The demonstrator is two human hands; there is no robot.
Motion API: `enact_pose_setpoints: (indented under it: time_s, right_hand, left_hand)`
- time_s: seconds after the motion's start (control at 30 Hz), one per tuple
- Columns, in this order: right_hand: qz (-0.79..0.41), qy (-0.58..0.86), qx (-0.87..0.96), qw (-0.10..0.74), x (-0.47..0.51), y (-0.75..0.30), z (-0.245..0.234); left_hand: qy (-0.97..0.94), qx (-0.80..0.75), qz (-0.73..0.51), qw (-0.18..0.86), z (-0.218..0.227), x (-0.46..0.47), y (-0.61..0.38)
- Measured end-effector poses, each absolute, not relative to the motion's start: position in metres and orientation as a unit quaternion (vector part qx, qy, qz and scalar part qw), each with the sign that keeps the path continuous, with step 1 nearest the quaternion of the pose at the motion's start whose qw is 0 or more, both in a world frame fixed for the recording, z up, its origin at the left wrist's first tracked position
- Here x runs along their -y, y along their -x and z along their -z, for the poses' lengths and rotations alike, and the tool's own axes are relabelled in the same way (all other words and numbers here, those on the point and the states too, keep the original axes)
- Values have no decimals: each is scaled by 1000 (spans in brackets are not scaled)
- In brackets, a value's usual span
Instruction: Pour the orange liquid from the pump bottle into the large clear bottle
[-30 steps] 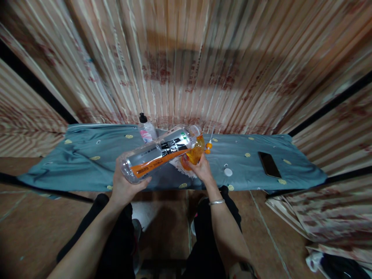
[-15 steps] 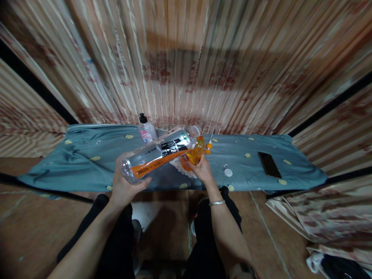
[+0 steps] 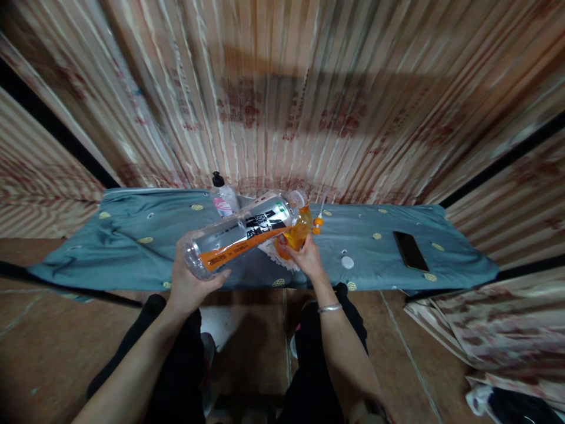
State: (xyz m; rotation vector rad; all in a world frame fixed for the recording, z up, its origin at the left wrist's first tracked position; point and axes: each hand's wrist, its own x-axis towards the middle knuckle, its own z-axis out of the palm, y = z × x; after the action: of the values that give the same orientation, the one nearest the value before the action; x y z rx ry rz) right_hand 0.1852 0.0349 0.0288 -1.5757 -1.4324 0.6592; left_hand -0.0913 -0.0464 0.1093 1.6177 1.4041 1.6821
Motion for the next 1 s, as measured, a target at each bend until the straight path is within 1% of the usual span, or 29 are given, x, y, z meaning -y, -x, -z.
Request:
enact_pose_setpoints:
  time_s: [0.4, 0.6, 1.0]
  right_hand:
    - [-259, 643, 572, 439, -36, -185, -28]
    - [-257, 649, 571, 432, -36, -185, -27]
    - [-256, 654, 570, 427, -36, -185, -25]
  left_hand:
    - [-588, -492, -606, 209, -110, 47, 91]
    - [-581, -511, -599, 207, -109, 48, 92]
    - [-588, -514, -597, 185, -101, 47, 96]
